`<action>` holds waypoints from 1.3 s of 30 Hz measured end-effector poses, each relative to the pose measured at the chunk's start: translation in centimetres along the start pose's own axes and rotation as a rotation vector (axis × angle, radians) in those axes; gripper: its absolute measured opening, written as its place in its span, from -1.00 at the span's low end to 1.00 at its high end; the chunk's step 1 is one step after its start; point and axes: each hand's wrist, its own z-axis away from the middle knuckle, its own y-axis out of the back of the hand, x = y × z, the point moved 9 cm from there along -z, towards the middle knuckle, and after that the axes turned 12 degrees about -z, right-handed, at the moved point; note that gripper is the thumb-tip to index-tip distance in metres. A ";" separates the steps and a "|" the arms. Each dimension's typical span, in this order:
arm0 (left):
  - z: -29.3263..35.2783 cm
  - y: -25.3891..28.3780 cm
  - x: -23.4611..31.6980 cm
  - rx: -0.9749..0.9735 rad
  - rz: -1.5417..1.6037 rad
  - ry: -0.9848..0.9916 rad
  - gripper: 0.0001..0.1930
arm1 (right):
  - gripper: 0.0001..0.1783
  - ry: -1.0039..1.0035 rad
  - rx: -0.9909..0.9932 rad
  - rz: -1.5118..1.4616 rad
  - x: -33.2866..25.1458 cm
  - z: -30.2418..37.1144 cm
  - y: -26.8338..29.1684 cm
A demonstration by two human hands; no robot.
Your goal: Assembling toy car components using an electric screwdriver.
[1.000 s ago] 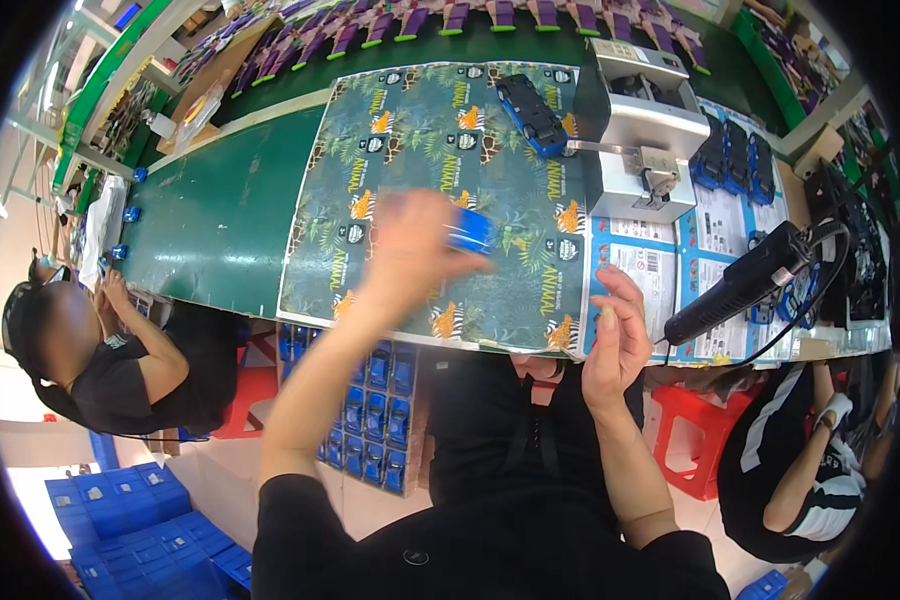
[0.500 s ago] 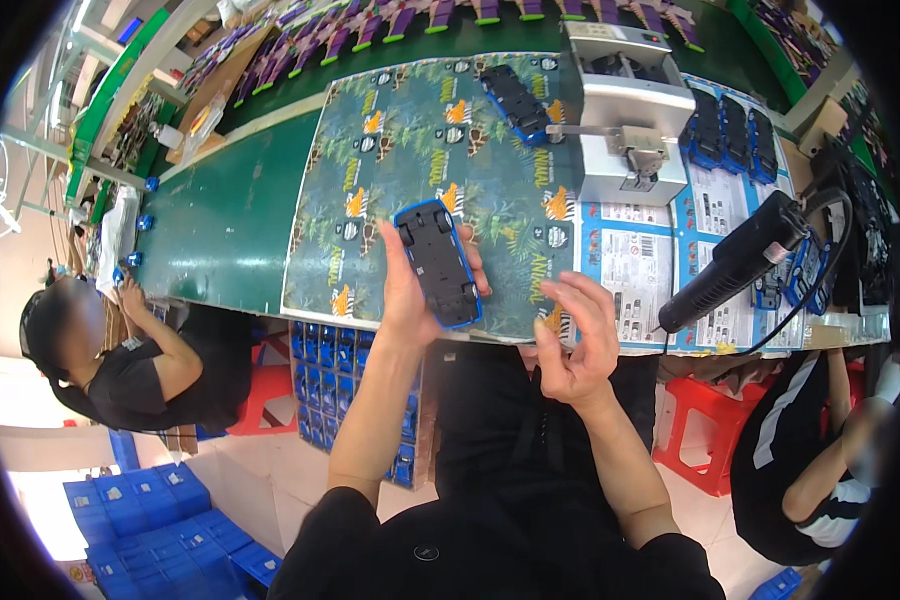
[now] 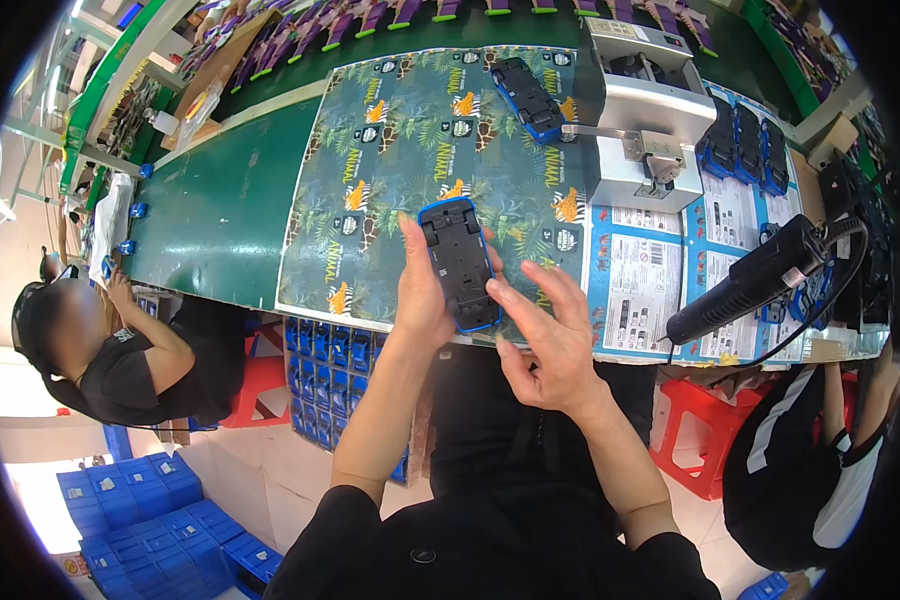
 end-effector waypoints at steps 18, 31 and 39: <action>-0.1 -0.5 0.3 -0.033 0.022 0.025 -0.13 | -0.60 0.018 0.114 -0.070 0.8 1.5 0.9; -0.6 0.6 -0.2 0.057 0.014 0.092 -0.27 | -0.58 0.005 0.140 -0.067 0.9 1.1 0.7; -0.8 0.4 -0.2 0.044 0.005 0.095 -0.27 | -0.58 0.003 0.162 -0.058 0.9 1.1 1.1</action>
